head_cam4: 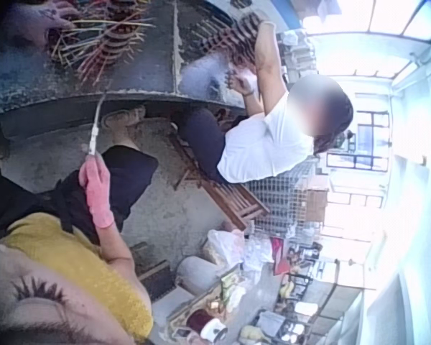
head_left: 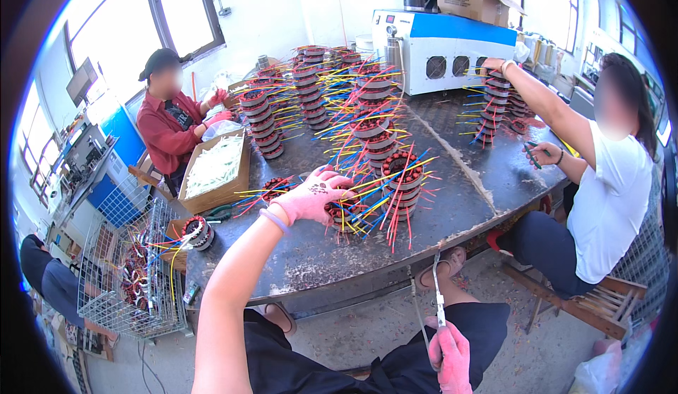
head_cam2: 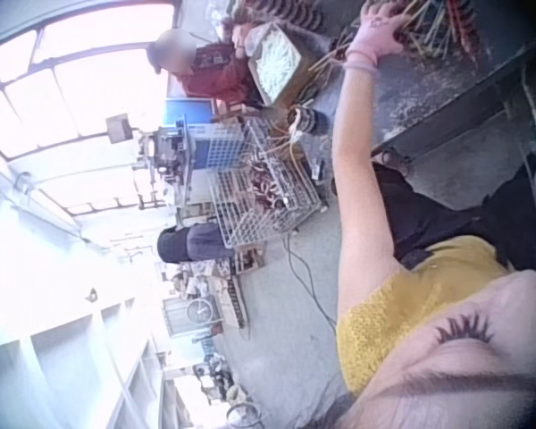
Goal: The person uses a lighter to apply heat to wires on circular stator components and kemudian moves processed components into stacks on a workbench.
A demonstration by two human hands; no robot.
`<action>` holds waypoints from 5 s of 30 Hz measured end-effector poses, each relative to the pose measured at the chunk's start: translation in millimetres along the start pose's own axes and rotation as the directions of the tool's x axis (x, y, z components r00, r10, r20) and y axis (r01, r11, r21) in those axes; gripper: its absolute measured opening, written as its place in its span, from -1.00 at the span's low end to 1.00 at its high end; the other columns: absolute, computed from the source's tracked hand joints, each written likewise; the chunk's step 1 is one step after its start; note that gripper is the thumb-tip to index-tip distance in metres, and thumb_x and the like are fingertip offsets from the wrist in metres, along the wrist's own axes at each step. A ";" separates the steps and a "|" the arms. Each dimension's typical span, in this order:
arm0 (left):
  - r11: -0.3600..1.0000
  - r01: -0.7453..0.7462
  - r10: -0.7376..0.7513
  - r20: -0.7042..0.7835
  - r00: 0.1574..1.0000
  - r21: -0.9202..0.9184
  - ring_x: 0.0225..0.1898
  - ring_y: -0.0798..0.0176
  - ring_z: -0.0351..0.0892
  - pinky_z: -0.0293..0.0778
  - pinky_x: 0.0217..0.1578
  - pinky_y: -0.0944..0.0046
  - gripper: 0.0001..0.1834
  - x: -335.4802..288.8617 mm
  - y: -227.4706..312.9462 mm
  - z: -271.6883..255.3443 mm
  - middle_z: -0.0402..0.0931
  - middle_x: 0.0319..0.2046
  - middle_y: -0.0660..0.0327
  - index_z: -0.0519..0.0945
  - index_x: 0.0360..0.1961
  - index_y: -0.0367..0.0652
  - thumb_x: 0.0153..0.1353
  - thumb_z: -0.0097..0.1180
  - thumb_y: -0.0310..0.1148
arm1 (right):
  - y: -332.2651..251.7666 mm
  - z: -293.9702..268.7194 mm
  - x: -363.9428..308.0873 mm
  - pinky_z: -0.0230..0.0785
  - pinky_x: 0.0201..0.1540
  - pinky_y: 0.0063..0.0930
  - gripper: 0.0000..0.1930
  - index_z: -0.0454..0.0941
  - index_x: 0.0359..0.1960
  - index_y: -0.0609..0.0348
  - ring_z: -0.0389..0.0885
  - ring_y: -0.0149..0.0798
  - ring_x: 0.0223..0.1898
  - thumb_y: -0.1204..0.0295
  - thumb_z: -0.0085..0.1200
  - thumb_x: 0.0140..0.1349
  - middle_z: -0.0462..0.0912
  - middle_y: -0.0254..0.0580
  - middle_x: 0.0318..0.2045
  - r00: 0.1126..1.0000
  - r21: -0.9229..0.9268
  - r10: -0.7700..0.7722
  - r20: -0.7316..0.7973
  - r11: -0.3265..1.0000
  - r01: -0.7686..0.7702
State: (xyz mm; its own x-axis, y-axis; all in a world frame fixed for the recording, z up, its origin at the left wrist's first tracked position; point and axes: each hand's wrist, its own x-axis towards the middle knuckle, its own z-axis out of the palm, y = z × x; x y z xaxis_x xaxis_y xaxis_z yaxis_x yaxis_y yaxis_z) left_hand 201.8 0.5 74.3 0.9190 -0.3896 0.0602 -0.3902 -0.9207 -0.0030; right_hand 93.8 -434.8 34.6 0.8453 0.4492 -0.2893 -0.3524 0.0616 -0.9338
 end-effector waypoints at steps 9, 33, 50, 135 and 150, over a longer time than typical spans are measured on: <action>0.995 -0.095 0.094 0.018 0.995 0.031 0.39 -0.01 0.19 -0.07 0.45 -0.16 0.01 6.0 -5.2 1.6 0.28 0.36 0.16 0.39 0.29 0.00 -0.36 0.49 -0.23 | -0.3 1.1 3.2 -0.14 -0.69 -0.68 -0.57 0.50 0.07 0.37 0.10 -0.63 -0.74 0.20 -0.14 0.49 0.32 -0.52 -0.72 1.000 -0.026 -0.005 -0.014 1.000 0.005; 0.416 0.103 -0.467 -0.116 0.876 -0.903 0.36 0.13 0.29 0.20 0.35 0.20 -0.37 -9.5 -42.6 -19.9 0.36 0.30 0.03 0.44 0.29 -0.17 0.18 0.24 -0.27 | -1.4 3.6 2.8 -0.10 -0.66 -0.69 -0.57 0.51 0.09 0.33 0.12 -0.64 -0.72 0.17 -0.12 0.49 0.34 -0.52 -0.70 1.000 0.037 0.004 0.000 0.999 -0.004; 0.832 0.468 -0.554 -0.403 0.728 -0.297 0.28 -0.03 0.38 0.32 0.27 0.12 -0.55 120.5 -23.9 -33.6 0.30 0.33 -0.01 0.55 0.22 0.22 0.29 0.11 -0.15 | 2.1 -13.0 9.8 -0.11 -0.67 -0.68 -0.57 0.49 0.13 0.34 0.14 -0.65 -0.71 0.19 -0.12 0.50 0.35 -0.51 -0.70 1.000 0.088 -0.009 -0.024 0.996 0.011; 0.994 0.092 -0.082 -0.171 0.982 0.053 0.45 -0.23 0.02 -0.10 0.44 -0.21 -0.41 -23.0 21.1 35.2 0.13 0.43 -0.02 0.74 -0.29 -0.10 -0.27 0.42 0.14 | -8.6 9.4 -4.3 -0.12 -0.67 -0.68 -0.58 0.53 0.04 0.36 0.11 -0.65 -0.72 0.21 -0.17 0.50 0.30 -0.54 -0.71 0.997 0.007 -0.047 -0.059 0.999 0.047; 0.867 0.491 -0.476 -0.156 0.865 0.078 0.45 -0.24 0.01 -0.09 0.44 -0.21 -0.46 -217.5 72.9 8.7 0.14 0.43 -0.01 0.74 -0.38 -0.14 -0.28 0.45 0.08 | 19.0 11.3 1.0 -0.13 -0.71 -0.61 -0.63 0.52 -0.09 0.24 0.07 -0.56 -0.75 0.14 -0.11 0.50 0.20 -0.49 -0.72 0.994 0.057 -0.102 0.026 0.993 0.101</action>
State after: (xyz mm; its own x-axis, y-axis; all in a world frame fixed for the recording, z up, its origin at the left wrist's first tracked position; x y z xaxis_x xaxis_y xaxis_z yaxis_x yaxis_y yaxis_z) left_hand -26.1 18.0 52.3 0.9722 0.1044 0.2094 0.1176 -0.9917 -0.0514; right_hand 83.4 -423.1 19.0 0.8662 0.4635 -0.1868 -0.2878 0.1572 -0.9447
